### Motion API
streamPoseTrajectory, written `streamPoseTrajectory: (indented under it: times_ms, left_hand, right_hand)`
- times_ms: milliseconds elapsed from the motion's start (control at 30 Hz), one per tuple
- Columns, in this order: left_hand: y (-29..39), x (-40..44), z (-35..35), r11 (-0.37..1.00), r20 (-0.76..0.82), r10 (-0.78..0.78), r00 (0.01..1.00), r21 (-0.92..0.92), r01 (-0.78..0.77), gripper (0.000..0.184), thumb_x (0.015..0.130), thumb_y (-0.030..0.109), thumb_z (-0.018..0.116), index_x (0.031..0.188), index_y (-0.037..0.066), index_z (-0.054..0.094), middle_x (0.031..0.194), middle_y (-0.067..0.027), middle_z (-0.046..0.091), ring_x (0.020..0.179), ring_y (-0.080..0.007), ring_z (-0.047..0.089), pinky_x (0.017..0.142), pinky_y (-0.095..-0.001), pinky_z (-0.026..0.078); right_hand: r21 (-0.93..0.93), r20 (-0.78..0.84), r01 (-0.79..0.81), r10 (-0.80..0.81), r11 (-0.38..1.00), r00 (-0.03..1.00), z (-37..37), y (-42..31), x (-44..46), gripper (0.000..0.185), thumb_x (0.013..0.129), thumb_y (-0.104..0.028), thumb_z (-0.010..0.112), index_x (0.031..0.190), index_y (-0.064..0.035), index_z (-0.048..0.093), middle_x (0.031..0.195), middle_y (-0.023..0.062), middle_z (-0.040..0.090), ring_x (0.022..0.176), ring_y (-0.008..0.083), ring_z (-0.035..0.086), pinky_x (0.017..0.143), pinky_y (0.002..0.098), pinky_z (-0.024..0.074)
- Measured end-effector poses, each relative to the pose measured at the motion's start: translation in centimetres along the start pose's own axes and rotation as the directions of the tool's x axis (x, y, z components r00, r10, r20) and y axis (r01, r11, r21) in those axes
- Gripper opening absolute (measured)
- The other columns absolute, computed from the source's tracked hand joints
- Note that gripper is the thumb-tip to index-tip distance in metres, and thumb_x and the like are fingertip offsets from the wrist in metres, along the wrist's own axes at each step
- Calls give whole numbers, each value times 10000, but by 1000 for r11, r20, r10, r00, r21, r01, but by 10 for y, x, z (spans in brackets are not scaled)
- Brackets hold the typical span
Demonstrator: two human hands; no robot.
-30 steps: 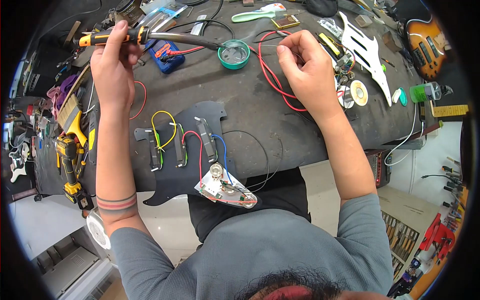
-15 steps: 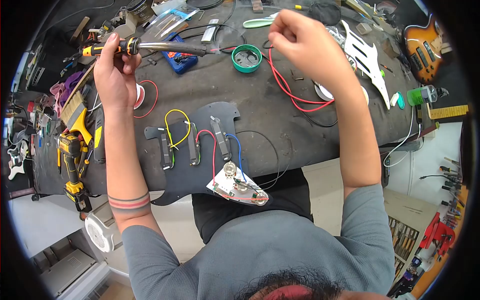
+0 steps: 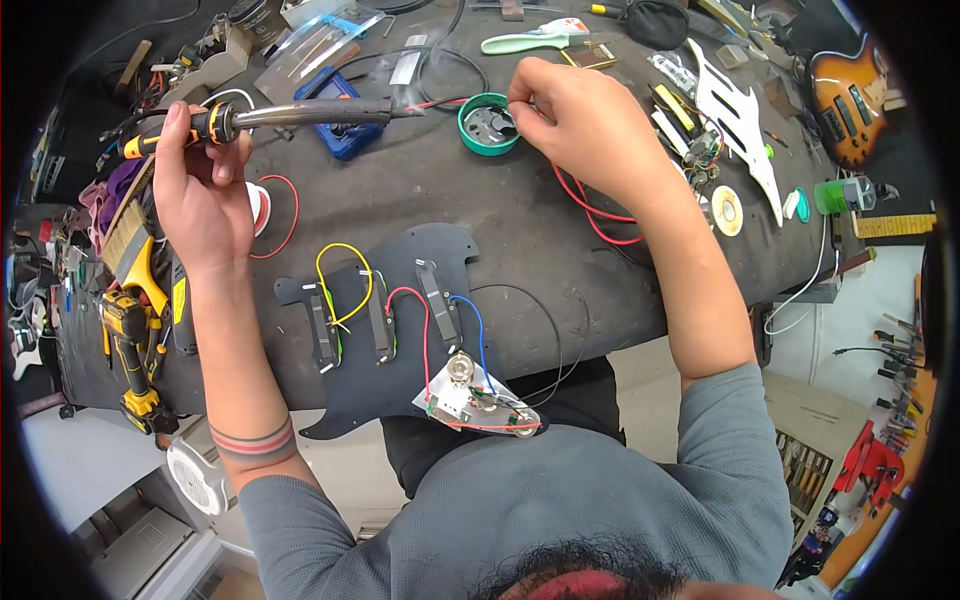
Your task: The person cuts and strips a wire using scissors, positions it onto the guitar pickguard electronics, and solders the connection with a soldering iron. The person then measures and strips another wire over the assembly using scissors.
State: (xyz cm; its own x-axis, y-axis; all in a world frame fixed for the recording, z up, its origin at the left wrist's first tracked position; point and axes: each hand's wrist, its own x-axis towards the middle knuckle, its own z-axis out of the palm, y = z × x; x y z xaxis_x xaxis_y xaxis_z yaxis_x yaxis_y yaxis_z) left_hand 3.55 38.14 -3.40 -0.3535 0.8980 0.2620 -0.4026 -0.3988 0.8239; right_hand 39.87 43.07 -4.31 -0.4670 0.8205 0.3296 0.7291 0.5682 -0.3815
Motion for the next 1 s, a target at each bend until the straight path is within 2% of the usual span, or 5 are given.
streamPoseTrajectory:
  times_ms: [433, 633, 733, 800, 1000]
  left_hand:
    - [5, -1, -7, 1000, 44, 5, 999, -29, -4, 221, 1134, 263, 668, 1069, 60, 726, 813, -11, 642, 630, -93, 429, 665, -305, 370]
    - [9, 2, -12, 998, 93, 22, 995, -53, -17, 224, 1131, 251, 670, 1052, 50, 730, 816, -16, 645, 636, -93, 431, 642, -296, 362]
    - [7, 5, -18, 997, 74, 6, 997, -73, -1, 237, 1133, 236, 664, 1034, 32, 732, 830, -19, 661, 640, -90, 429, 626, -288, 350]
    - [6, 8, -22, 994, 149, -2, 989, -112, 19, 232, 1133, 228, 668, 1040, 26, 734, 827, -19, 659, 648, -93, 435, 651, -285, 361]
    - [7, 11, -29, 992, 121, -13, 993, -127, 28, 204, 1134, 204, 671, 1040, 37, 742, 829, -23, 673, 649, -103, 446, 708, -318, 432]
  right_hand:
    - [-37, -27, 45, -46, 998, 999, 3, 0, -1, 145, 992, -187, 719, 1038, -50, 706, 901, 154, 785, 897, 412, 764, 794, 524, 593]
    - [231, -8, -60, 63, 971, 998, -17, -5, -2, 147, 993, -149, 751, 1079, -32, 730, 757, 105, 702, 709, 239, 700, 697, 378, 553]
    - [408, -59, -30, 60, 913, 996, -40, -4, -11, 167, 1099, -154, 700, 1080, 11, 692, 895, -21, 663, 793, 76, 575, 713, 259, 457]
    - [733, -134, -2, 148, 680, 980, -68, -28, -13, 77, 1107, -84, 690, 1084, -11, 677, 865, -58, 617, 716, 29, 519, 629, 221, 399]
    - [679, -346, 87, 213, 729, 914, -136, -21, -6, 102, 1117, -163, 691, 1095, -65, 670, 778, -119, 482, 613, -4, 358, 545, 203, 261]
